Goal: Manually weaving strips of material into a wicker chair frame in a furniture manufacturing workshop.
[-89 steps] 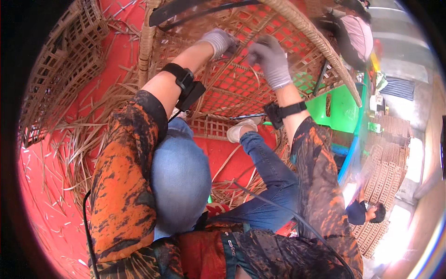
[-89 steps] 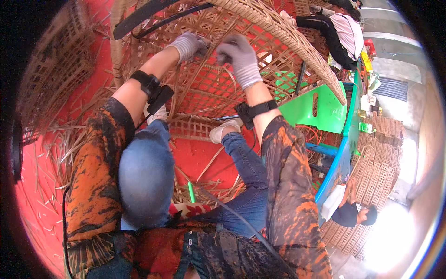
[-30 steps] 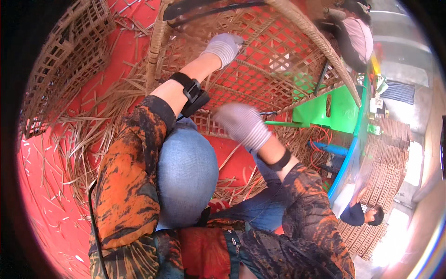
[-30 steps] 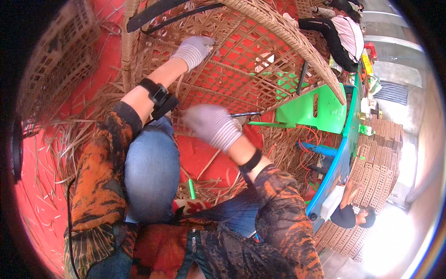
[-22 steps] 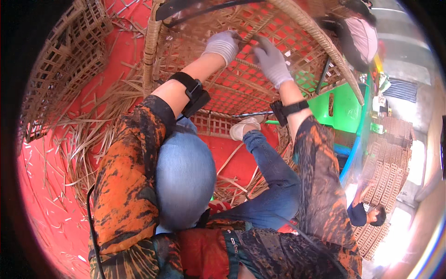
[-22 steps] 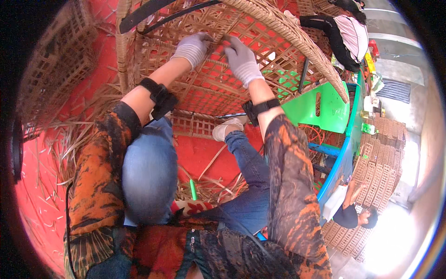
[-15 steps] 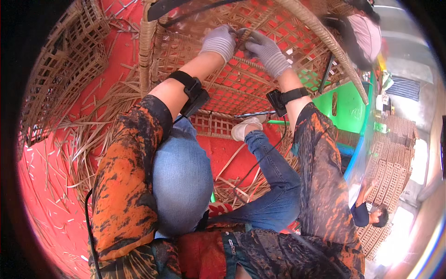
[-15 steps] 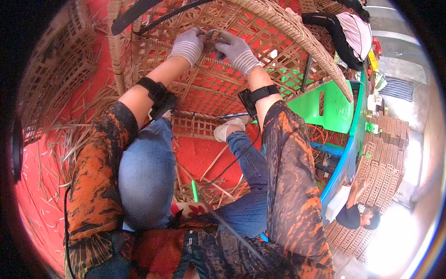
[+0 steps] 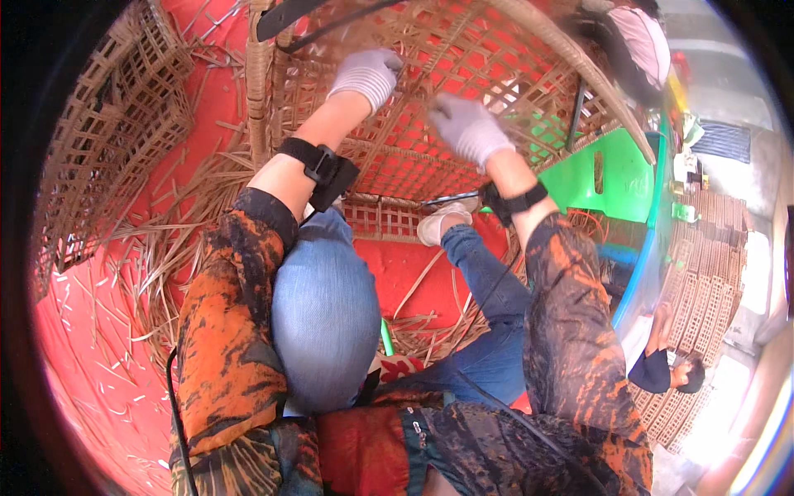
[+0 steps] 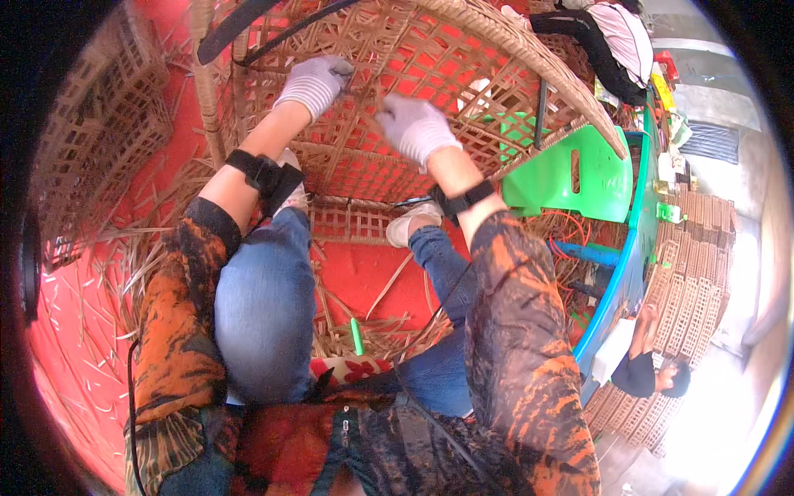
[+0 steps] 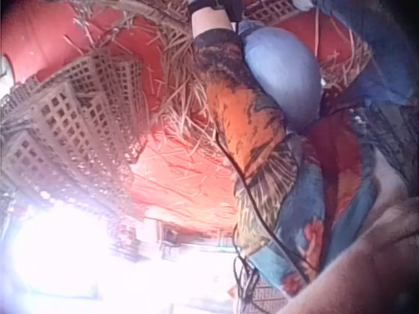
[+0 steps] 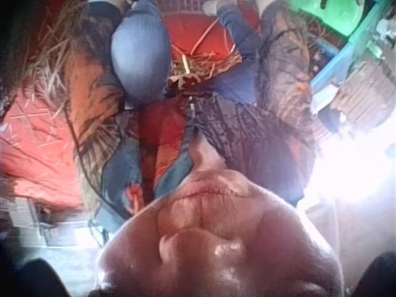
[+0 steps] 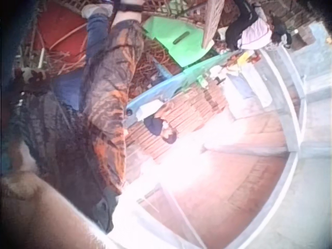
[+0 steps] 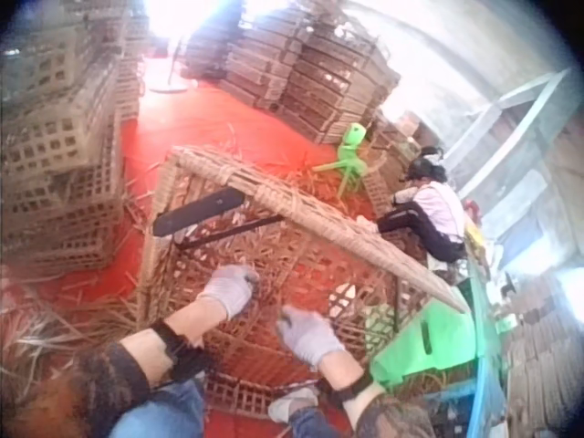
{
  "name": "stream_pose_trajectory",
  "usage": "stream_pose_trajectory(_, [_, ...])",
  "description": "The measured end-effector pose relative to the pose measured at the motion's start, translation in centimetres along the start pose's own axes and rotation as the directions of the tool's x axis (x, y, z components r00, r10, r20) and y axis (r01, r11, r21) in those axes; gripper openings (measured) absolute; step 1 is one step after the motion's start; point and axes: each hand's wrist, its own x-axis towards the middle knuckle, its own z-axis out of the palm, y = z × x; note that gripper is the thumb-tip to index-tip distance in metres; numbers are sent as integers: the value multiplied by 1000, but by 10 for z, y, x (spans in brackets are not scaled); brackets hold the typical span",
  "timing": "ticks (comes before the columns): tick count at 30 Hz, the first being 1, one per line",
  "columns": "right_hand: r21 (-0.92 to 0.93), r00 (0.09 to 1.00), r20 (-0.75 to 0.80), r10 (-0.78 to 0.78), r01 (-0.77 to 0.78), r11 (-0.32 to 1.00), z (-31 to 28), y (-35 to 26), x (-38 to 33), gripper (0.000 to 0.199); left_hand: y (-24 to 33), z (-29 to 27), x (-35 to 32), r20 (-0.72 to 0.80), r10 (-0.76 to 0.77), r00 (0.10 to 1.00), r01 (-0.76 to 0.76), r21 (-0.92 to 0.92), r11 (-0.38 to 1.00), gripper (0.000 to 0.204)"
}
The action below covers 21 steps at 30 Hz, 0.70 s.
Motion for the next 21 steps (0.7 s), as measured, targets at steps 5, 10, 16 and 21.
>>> stream_pose_trajectory(5, [-332, 844, 24, -536, 513, 792, 33, -3, -127, 15, 59, -22, -15, 141, -81, 987, 88, -43, 995, 49])
stream_pose_trajectory(10, [86, 853, 381, -356, 351, 932, 48, -56, -274, 6, 59, -9, -19, 168, -155, 974, 131, 149, 980, 47])
stream_pose_trajectory(16, [34, 777, 622, -98, 98, 995, 35, 13, -415, 16, 20, 24, -13, -152, 34, 988, -20, 92, 996, 28])
stream_pose_trajectory(21, [-281, 311, 916, 253, 49, 959, 36, 51, -467, 30, 21, 33, 1, -88, 10, 996, -7, 30, 1000, 34])
